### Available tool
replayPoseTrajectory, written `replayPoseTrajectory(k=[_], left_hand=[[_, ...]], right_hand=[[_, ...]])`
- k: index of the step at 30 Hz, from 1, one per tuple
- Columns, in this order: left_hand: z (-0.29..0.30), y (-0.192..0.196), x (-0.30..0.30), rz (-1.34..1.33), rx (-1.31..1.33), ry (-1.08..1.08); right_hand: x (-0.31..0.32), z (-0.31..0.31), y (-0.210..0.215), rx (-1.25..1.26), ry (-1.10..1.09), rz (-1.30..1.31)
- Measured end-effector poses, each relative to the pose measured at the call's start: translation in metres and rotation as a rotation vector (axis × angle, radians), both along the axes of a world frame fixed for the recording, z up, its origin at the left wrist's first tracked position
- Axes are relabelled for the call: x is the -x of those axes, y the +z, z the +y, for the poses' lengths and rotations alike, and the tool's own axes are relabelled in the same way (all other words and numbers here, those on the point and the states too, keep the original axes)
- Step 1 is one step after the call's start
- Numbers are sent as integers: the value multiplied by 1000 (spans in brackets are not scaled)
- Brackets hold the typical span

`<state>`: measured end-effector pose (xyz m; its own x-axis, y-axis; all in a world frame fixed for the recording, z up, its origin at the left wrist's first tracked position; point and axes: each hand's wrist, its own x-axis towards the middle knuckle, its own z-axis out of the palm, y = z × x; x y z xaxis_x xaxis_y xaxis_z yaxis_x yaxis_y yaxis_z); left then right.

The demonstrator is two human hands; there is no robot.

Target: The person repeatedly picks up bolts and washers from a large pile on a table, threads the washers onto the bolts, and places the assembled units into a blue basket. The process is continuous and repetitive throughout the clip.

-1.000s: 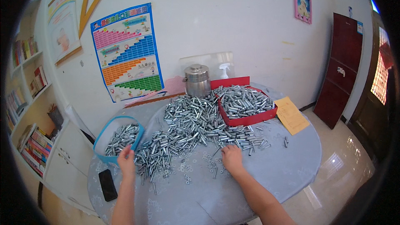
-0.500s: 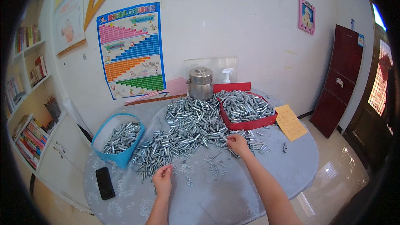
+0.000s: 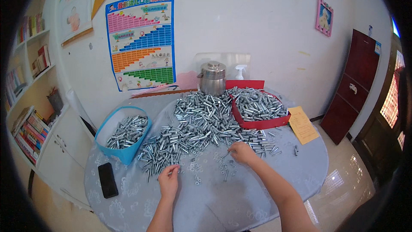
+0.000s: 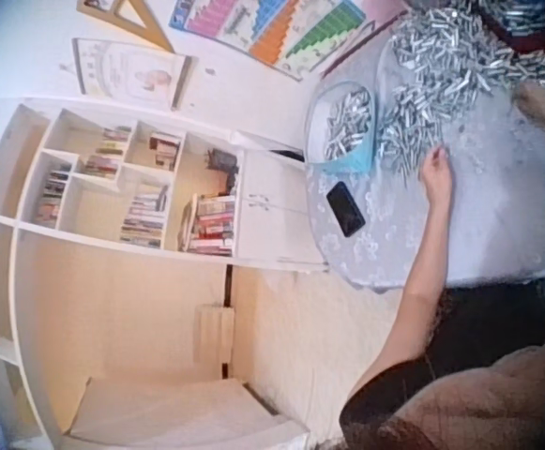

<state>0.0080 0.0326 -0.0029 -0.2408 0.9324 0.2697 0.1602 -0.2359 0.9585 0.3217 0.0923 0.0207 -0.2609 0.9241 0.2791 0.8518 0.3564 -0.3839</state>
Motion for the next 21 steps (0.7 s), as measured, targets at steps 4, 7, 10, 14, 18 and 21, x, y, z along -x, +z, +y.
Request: replayPoseTrajectory(k=[4,7,10,14,18,21], left_hand=[[-4,25,1,33,-52,152],[6,15,30,45,-157,390],[10,6,52,18,-108,466],[13,2,56,135,-35,464],[12,-3,50,686,-117,390],[17,-4,43,860,-90,282]], right_hand=[[1,-9,-8,-167,-42,-57],[17,-18,-3,-137,-157,-3],[35,-34,9,-40,-274,293],[47,-43,3,64,-271,606],[50,-48,-16,96,-219,718],[53,-50,-14,115,-186,737]])
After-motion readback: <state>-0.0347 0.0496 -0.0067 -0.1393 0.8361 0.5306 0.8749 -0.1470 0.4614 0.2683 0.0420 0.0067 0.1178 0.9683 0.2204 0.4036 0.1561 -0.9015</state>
